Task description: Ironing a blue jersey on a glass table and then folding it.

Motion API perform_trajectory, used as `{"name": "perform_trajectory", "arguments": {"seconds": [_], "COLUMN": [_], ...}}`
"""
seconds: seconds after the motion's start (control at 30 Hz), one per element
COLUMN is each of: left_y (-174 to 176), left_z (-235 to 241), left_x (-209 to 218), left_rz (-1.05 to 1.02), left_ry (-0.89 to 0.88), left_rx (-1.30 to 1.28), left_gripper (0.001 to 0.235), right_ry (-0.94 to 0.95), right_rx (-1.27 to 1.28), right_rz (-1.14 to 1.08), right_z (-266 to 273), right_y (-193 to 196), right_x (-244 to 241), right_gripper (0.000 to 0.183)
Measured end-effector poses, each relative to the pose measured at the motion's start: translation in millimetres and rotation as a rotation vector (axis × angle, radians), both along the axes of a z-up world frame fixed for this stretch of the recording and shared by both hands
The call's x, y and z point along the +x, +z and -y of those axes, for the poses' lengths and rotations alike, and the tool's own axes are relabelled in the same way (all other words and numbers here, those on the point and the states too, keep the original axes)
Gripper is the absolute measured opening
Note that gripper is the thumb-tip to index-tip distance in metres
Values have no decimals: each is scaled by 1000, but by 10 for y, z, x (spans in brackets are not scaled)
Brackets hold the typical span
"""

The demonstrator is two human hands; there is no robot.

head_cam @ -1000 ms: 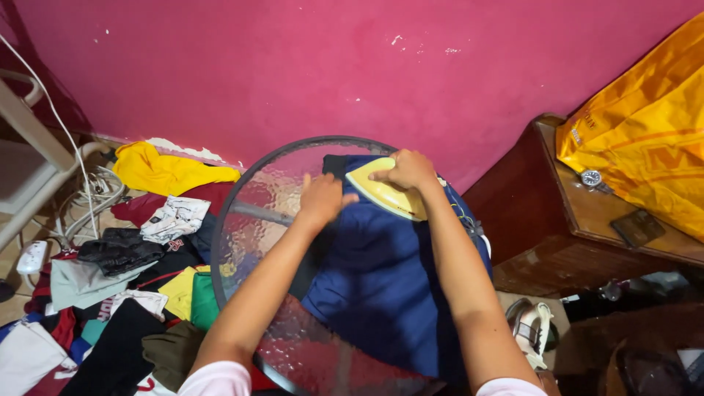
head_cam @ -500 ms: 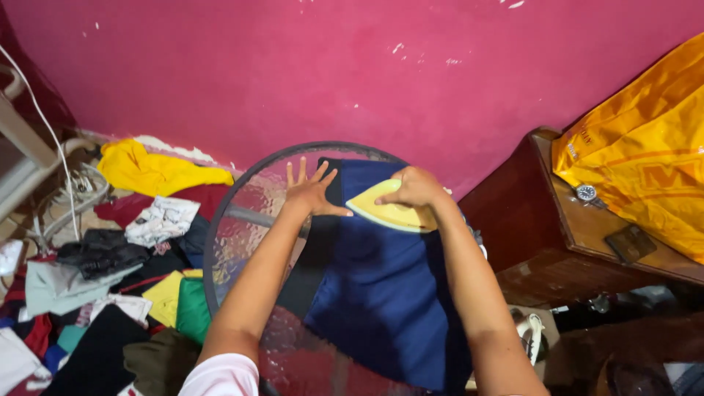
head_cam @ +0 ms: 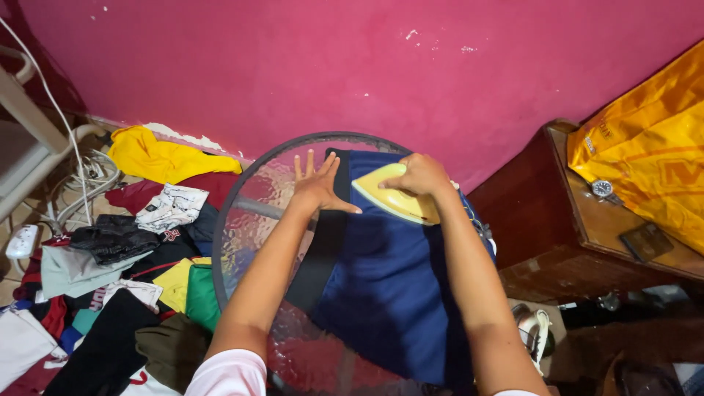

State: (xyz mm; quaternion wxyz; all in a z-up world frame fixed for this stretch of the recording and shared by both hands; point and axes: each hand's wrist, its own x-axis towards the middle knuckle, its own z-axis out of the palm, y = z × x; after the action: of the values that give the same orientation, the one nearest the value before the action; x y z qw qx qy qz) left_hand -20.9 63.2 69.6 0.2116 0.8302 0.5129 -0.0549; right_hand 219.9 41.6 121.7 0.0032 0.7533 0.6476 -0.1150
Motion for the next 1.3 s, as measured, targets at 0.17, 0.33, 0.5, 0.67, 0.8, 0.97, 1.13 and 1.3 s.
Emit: {"name": "perform_trajectory", "arguments": {"seconds": [0.17, 0.33, 0.5, 0.67, 0.8, 0.97, 1.13, 1.3], "left_y": [-33, 37, -61, -100, -492, -953, -892, -761], "left_z": [-12, 75, 71, 68, -87, -332, -293, -470], "left_x": [32, -6, 3, 26, 96, 238, 183, 70], "left_rz": [5, 27, 42, 96, 246, 380, 453, 445], "left_ry": [-13, -7, -11, 13, 105, 225, 336, 372], "left_rx": [0, 2, 32, 81, 178, 371, 378, 333], "left_gripper": [143, 143, 143, 138, 112, 61, 78, 71], "right_ry": [-153, -106, -31, -181, -202, -19, -34, 2], "right_rx": [150, 119, 96, 229, 262, 258, 267, 234], "right_rz": [45, 28, 31, 56, 30, 22, 41, 39], "right_z": [-223, -259, -257, -453, -347, -291, -393, -295], "right_y": [-75, -43, 34, -169, -112, -103, -144, -66], "right_x": [-113, -180, -175, -107, -178, -340, -383, -424], "right_gripper": [80, 81, 78, 81, 78, 79, 75, 72]}}
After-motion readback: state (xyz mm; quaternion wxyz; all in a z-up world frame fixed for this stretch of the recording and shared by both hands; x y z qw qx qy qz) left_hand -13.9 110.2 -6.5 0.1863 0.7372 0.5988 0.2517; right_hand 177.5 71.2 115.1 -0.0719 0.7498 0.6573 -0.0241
